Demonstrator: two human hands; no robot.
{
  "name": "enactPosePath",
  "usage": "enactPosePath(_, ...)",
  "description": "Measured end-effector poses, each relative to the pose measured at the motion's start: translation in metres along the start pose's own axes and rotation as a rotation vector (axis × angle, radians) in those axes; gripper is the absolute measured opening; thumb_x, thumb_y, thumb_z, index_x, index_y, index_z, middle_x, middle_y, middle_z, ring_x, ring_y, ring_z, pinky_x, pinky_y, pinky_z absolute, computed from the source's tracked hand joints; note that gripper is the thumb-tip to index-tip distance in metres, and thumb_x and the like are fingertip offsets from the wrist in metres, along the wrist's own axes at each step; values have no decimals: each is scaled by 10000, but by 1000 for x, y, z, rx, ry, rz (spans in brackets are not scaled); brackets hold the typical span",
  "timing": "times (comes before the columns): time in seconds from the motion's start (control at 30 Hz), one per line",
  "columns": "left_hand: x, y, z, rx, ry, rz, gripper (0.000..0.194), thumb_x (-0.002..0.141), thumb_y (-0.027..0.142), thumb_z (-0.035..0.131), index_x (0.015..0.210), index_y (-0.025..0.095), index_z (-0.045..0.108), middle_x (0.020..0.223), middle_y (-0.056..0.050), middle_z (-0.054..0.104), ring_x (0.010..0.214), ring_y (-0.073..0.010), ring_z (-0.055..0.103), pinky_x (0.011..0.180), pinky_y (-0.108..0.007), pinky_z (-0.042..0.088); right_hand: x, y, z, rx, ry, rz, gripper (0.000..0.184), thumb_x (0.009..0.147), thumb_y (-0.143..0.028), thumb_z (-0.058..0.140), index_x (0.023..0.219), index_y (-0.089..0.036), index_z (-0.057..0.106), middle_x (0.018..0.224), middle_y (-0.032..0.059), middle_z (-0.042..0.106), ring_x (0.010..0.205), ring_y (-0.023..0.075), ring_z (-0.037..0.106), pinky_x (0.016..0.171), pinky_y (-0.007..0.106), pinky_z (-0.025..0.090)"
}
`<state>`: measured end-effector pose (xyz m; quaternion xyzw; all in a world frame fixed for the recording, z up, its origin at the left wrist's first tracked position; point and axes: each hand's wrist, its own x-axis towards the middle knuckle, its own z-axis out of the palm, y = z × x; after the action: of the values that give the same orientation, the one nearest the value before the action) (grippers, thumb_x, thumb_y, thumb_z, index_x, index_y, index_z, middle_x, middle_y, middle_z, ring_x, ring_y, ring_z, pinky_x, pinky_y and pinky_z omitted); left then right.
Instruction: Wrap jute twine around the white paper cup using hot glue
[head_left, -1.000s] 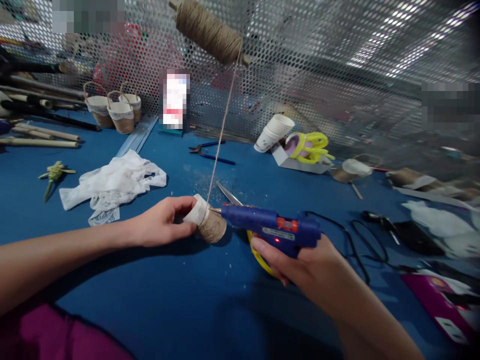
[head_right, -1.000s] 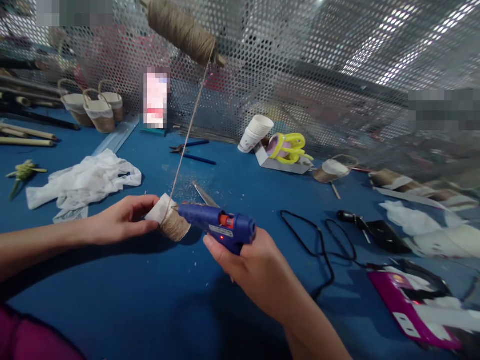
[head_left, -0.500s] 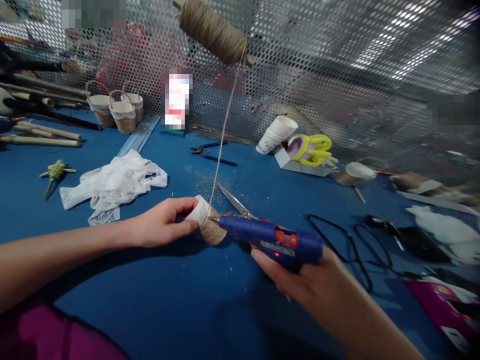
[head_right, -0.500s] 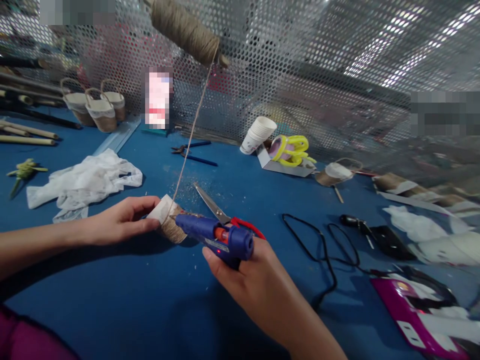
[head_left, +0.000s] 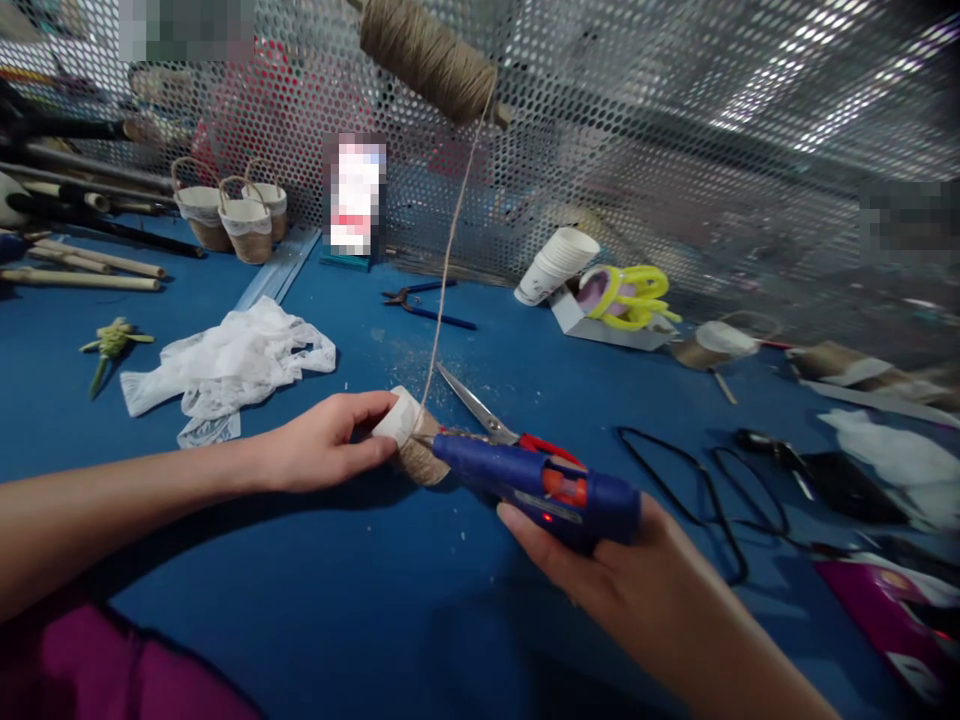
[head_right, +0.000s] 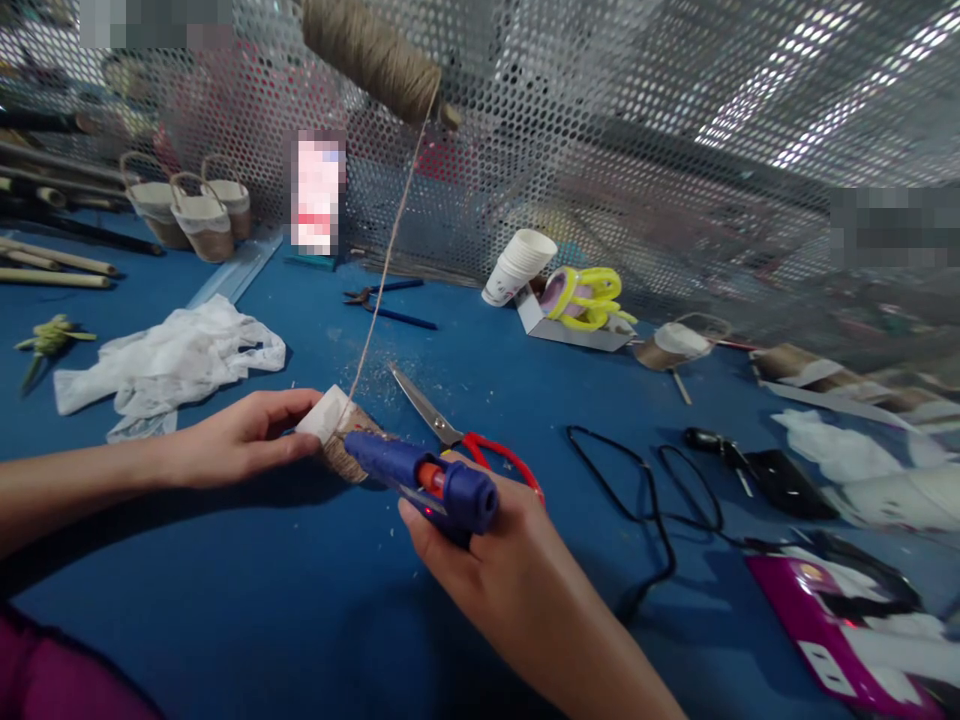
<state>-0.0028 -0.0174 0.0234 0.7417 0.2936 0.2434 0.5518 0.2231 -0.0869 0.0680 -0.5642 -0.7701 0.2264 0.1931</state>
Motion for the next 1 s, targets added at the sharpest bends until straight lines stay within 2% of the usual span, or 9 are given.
enactPosePath(0.17, 1, -1, 0, 7, -4, 1, 255, 793, 142, 427, 1022, 111, 535, 985, -85, 592, 898, -192, 552, 806, -335, 441, 0, -1, 1, 4, 0, 6, 111, 767, -301, 527, 747, -212, 590, 642, 7, 614, 570, 149, 567, 497, 247, 468)
enactPosePath(0.33, 0, 1, 1, 30, 4, -13, 221, 792, 156, 429, 987, 108, 520, 920, -70, 590, 904, -196, 546, 802, -330, 443, 3, 1, -1, 30, 34, 11, 166, 771, -297, 510, 650, -198, 567, 491, -27, 519, 420, 109, 462, 459, 243, 442)
enactPosePath(0.43, 0, 2, 1, 66, 14, -6, 192, 789, 170, 430, 945, 105, 521, 881, -66, 587, 911, -203, 541, 794, -325, 440, 4, 3, -2, 71, 19, 13, 201, 773, -318, 509, 611, -200, 528, 455, -40, 479, 398, 99, 435, 431, 232, 423)
enactPosePath(0.57, -1, 4, 1, 106, 13, 0, 216, 790, 176, 428, 969, 98, 523, 935, -83, 592, 883, -193, 540, 771, -316, 443, 7, 5, -2, 66, -5, 33, 235, 788, -337, 495, 597, -200, 505, 429, -47, 439, 375, 90, 404, 374, 217, 372)
enactPosePath(0.7, -1, 4, 0, 115, 1, -6, 239, 788, 171, 433, 1003, 106, 515, 948, -75, 596, 891, -190, 544, 783, -310, 446, 7, 4, -3, 39, 0, 14, 228, 788, -344, 492, 615, -198, 520, 464, -33, 468, 410, 101, 437, 398, 223, 390)
enactPosePath(0.87, -1, 5, 0, 119, -2, -15, 231, 782, 171, 434, 991, 119, 517, 879, -51, 602, 883, -189, 549, 778, -302, 455, 2, 5, -1, -5, 11, -18, 321, 791, -362, 484, 511, -205, 491, 467, -12, 477, 452, 119, 470, 441, 238, 423)
enactPosePath(1.0, -1, 6, -1, 159, 4, -12, 215, 767, 169, 441, 956, 119, 530, 855, -48, 603, 905, -197, 541, 783, -304, 449, 3, 12, 0, -47, 26, -36, 309, 810, -375, 461, 562, -199, 518, 473, -11, 479, 440, 113, 461, 420, 235, 397)
